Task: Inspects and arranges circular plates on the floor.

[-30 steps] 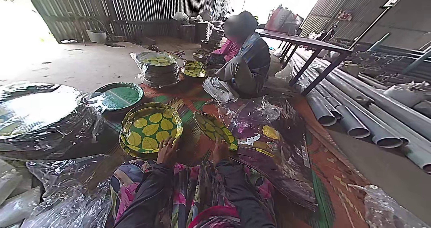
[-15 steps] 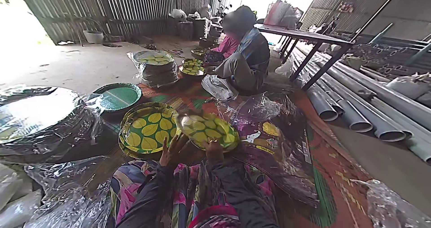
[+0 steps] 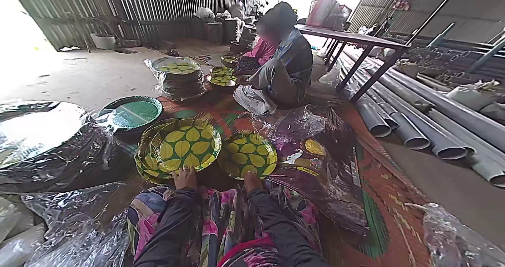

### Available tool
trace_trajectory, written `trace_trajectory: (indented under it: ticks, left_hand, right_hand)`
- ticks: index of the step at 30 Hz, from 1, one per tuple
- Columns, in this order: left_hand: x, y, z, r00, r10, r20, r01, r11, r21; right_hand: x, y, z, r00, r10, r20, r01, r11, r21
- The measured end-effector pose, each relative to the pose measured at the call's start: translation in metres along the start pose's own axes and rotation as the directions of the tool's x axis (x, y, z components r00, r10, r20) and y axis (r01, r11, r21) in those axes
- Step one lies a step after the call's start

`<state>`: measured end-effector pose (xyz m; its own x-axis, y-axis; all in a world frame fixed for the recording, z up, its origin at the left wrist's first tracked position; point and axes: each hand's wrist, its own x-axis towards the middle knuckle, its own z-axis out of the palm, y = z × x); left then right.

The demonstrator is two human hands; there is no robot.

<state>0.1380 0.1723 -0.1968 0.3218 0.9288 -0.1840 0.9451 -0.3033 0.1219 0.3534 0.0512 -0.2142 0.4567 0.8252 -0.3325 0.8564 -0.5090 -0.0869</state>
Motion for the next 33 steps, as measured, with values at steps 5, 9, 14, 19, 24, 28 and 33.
trace_trajectory:
  ticks: [5,9,14,19,24,28,33]
  left_hand:
    - [0.002,0.006,-0.001,0.985,-0.165,-0.05,0.168,0.984,0.058]
    - [0.004,0.0,0.001,0.984,-0.176,-0.02,0.177,0.984,0.021]
    - [0.001,-0.019,0.011,0.959,-0.17,-0.228,0.06,0.905,-0.421]
    - [-0.001,-0.05,-0.01,0.386,-0.712,-0.586,-0.139,0.583,-0.801]
    - [0.039,-0.104,-0.029,0.45,-0.872,-0.192,0.208,0.311,-0.928]
    - [0.097,-0.156,-0.009,0.738,-0.673,0.045,0.443,0.434,-0.785]
    - [0.097,-0.158,-0.011,0.845,-0.534,0.036,0.344,0.491,-0.8]
  right_hand:
    - [-0.009,0.002,-0.001,0.927,0.002,-0.376,0.042,0.993,0.11]
    - [-0.019,0.0,-0.027,0.611,0.047,-0.79,0.057,0.993,0.103]
    - [-0.013,-0.059,-0.074,0.131,-0.207,-0.97,0.414,0.9,-0.136]
    - [0.016,-0.112,-0.067,0.548,-0.61,-0.572,0.66,0.736,-0.152]
    - [0.036,-0.114,-0.049,0.818,-0.452,-0.355,0.533,0.828,0.173]
    - [0.02,-0.073,-0.033,0.919,-0.2,-0.34,0.332,0.858,0.392]
    - [-0.016,-0.013,0.02,0.968,-0.234,0.094,0.188,0.917,0.352]
